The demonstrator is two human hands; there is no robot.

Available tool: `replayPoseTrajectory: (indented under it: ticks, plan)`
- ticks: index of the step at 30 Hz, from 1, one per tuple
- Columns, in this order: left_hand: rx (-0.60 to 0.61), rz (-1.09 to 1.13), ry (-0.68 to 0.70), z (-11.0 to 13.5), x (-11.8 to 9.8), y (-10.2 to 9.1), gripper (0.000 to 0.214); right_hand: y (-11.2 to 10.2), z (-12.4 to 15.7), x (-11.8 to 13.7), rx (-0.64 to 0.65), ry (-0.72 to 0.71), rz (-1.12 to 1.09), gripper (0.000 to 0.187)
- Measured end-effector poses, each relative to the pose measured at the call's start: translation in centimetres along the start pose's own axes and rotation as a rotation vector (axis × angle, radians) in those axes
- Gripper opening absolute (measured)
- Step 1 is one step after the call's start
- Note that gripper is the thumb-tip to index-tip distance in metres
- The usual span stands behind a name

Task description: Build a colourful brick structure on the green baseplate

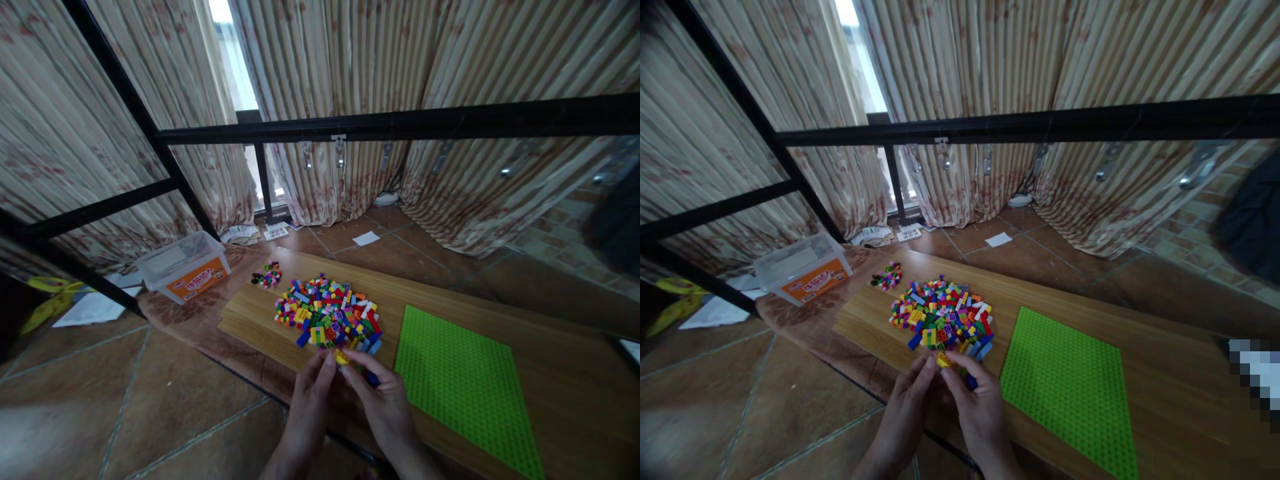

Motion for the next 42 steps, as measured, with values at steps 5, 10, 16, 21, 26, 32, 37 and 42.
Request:
replayPoseTrajectory:
  ticks: [5, 10, 16, 21, 26, 32, 37, 42]
  plan:
    - [-0.086, 0.269, -0.2, 0.0, -0.6, 0.4, 0.029, -0.4, 0.2, 0.2, 0.011, -0.027, 0.02, 0.033]
    - [-0.069, 0.382, -0.36, 0.4, -1.0, -0.3, 0.023, -1.3, 0.5, 1.9, 0.145, -0.142, 0.158, 0.025]
    - [-0.097, 0.475, -0.4, 1.0, -0.5, 0.0, 0.02, -1.4, 0.9, 2.4, 0.159, -0.224, 0.127, 0.014]
    - [-0.145, 0.384, -0.343, 1.0, -0.3, 0.3, 0.018, -1.0, 1.2, 1.2, 0.053, -0.197, 0.035, 0.015]
    - [-0.152, 0.312, -0.303, 0.6, -0.5, 0.6, 0.021, -0.9, -0.1, 0.3, -0.06, -0.058, -0.105, 0.024]
    - [-0.177, -0.155, 0.162, -3.9, -0.8, -0.6, 0.017, -1.9, -4.1, 1.0, -0.222, -0.143, 0.265, 0.026]
    - [-0.04, -0.732, 0.468, -7.9, -0.5, -0.5, 0.019, -1.7, -6.8, 2.0, -0.289, -0.315, 0.594, 0.023]
    - [0.054, -1.038, 0.583, -8.3, -1.4, -0.9, 0.035, -2.0, -6.4, 1.8, -0.309, -0.341, 0.597, 0.025]
Point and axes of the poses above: each hand's wrist, its own z-axis away from the middle knuckle, its own y-axis out of the palm, x = y × z, the point moved 2 cm from there along -z, towards the middle knuckle, and after that the axes turned 15 degrees about y, right-handed, at the moved point
